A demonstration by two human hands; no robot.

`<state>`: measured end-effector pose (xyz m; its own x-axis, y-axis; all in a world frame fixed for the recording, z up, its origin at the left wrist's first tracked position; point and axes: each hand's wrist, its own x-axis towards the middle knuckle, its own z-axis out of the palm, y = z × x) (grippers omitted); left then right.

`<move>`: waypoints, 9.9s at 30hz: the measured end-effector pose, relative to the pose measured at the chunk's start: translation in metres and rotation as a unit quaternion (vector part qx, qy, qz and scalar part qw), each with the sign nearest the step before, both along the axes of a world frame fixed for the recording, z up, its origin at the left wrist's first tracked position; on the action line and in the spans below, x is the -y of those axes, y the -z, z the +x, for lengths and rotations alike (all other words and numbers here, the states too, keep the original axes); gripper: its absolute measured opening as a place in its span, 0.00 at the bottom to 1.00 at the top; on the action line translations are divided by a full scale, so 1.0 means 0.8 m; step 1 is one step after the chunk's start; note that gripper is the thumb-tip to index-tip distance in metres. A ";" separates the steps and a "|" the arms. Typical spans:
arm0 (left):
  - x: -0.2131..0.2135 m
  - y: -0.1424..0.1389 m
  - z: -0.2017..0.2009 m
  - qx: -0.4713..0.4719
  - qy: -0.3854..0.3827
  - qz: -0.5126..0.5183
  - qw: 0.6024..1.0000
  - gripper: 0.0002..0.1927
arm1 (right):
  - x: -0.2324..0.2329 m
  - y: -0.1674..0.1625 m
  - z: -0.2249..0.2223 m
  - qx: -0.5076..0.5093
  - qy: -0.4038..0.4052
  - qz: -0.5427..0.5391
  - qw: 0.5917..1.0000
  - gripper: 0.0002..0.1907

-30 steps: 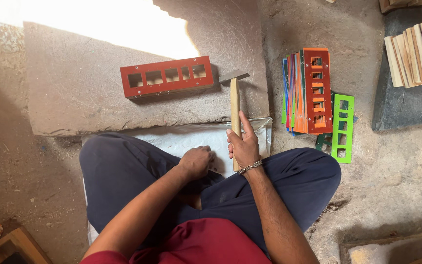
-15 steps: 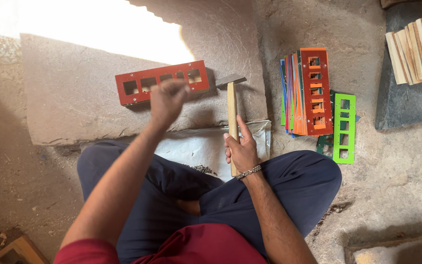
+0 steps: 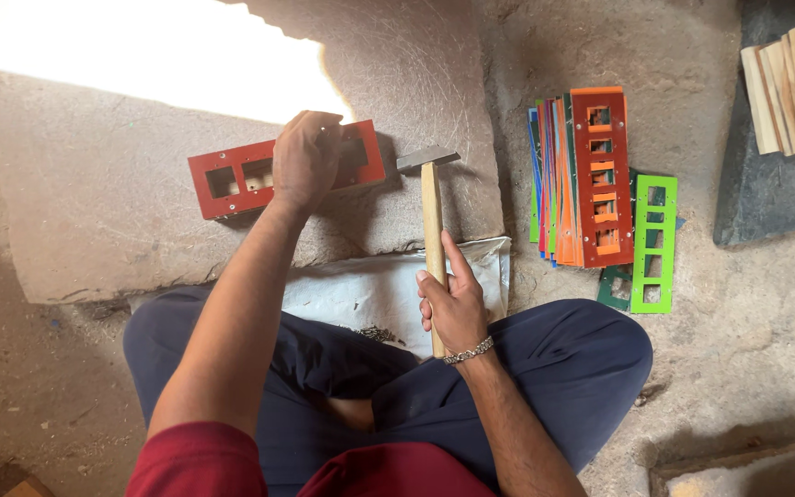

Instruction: The person sits on the floor and assembles small wooden frames by placing nails and hammering them into red plastic jigs. The person repeatedly picks up a frame, inserts nails, hammers them, and stacks the completed frames.

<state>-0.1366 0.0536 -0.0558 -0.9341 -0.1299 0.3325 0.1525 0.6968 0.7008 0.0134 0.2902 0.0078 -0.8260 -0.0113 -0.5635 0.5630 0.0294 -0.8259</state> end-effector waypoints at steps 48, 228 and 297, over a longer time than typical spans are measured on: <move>0.029 0.005 -0.005 0.106 0.013 0.080 0.991 0.32 | 0.056 -0.011 -0.051 -0.285 -0.239 0.373 0.850 0.33; 0.240 0.076 0.098 -0.008 -0.075 0.150 0.986 0.37 | 0.239 0.018 -0.006 -0.326 -0.303 0.376 0.813 0.32; 0.102 -0.077 0.177 0.164 -0.012 -0.137 0.977 0.48 | 0.017 0.021 0.026 -0.039 0.053 0.063 0.996 0.43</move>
<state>0.0048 -0.0278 0.0058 -0.9940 -0.1010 0.0418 -0.0672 0.8661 0.4953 0.0345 0.2769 -0.0094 -0.8602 0.1449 -0.4890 0.5028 0.0801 -0.8607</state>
